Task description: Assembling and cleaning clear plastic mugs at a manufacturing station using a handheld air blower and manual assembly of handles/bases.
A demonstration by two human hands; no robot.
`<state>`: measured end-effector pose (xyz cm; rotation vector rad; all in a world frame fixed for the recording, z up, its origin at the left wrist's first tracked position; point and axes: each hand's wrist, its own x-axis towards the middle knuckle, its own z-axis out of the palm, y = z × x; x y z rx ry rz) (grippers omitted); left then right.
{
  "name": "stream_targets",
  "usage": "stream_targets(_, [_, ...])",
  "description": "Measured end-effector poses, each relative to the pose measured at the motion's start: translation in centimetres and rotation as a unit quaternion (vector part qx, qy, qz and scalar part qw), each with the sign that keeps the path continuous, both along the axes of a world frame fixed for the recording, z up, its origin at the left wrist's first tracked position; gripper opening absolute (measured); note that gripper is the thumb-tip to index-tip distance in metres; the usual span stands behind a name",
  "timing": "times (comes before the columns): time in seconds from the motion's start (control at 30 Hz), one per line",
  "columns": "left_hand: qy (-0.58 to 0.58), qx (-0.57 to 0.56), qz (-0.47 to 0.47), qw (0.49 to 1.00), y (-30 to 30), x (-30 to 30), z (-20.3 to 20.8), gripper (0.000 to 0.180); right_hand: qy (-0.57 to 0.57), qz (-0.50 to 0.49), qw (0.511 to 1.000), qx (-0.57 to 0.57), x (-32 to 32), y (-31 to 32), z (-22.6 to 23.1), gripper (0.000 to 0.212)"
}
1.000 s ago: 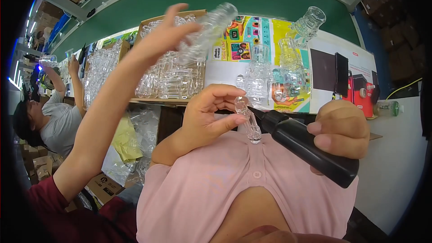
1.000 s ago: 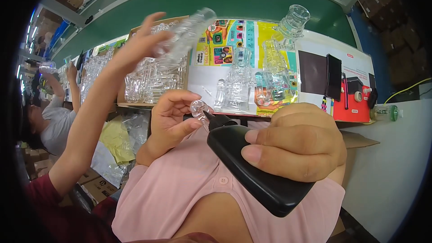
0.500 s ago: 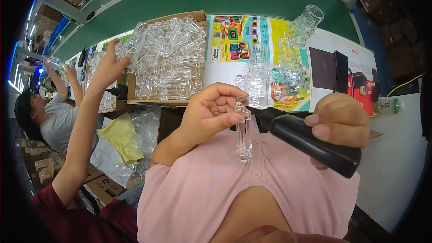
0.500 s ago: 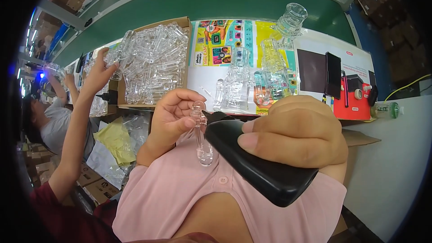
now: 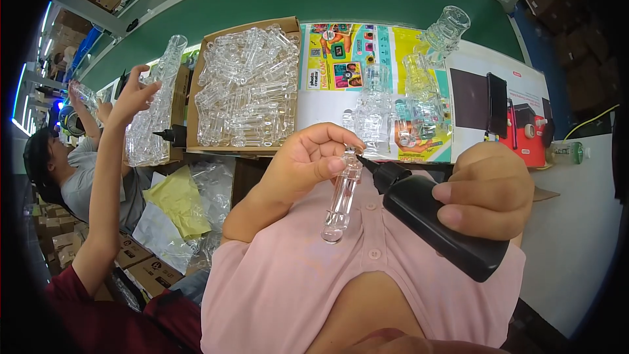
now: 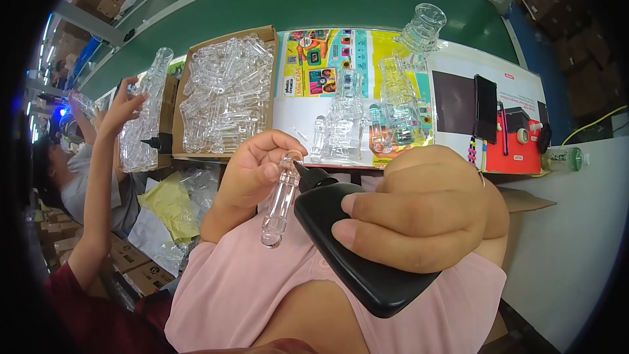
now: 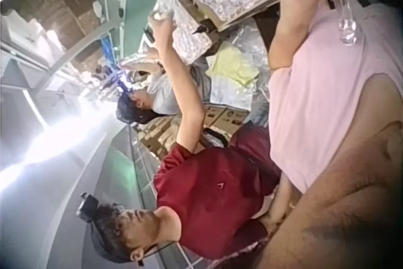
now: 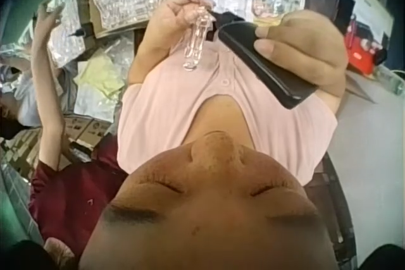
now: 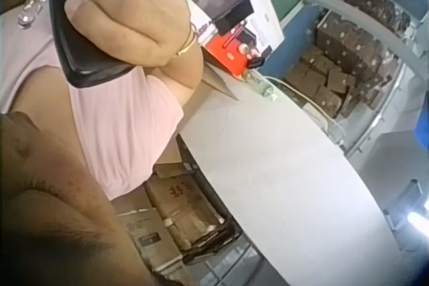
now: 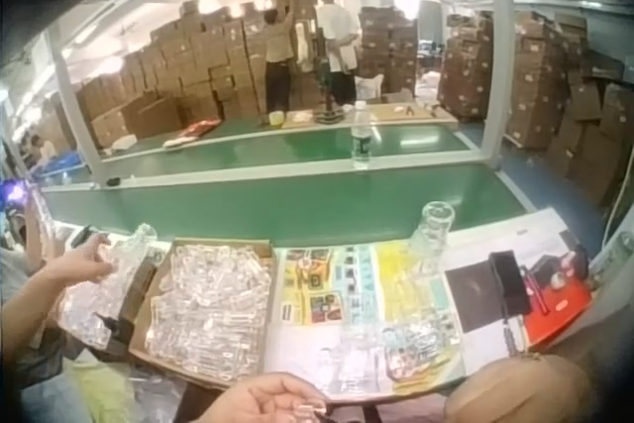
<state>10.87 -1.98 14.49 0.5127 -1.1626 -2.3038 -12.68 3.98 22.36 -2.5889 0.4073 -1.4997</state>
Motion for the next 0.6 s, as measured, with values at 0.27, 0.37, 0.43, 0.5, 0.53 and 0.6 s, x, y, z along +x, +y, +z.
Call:
stream_targets(0.27, [-0.029,-0.012,0.033,0.999,0.6,-0.1,1.0,0.033,-0.025,-0.041,0.993,0.104,0.0,0.5,0.5,0.018])
stream_targets(0.37, [-0.045,-0.030,0.040,0.998,0.7,-0.2,1.3,0.033,-0.015,-0.074,0.991,0.109,0.1,0.6,0.8,0.017])
stream_targets(0.43, [-0.046,-0.042,0.030,0.998,0.7,-0.4,1.5,0.033,-0.064,-0.120,0.979,0.150,0.3,1.3,1.0,0.018])
stream_targets(0.5, [-0.051,-0.043,0.048,0.997,0.7,-0.1,0.9,0.034,-0.101,-0.136,0.975,0.145,0.7,0.9,-0.1,0.023])
stream_targets(0.53, [-0.051,-0.043,0.053,0.996,0.7,0.0,0.6,0.034,-0.082,-0.153,0.973,0.151,0.3,0.4,-0.4,0.026])
stream_targets(0.6, [-0.037,-0.051,0.058,0.996,0.8,-0.2,0.6,0.035,-0.100,-0.155,0.958,0.220,-1.2,0.5,-1.5,0.034])
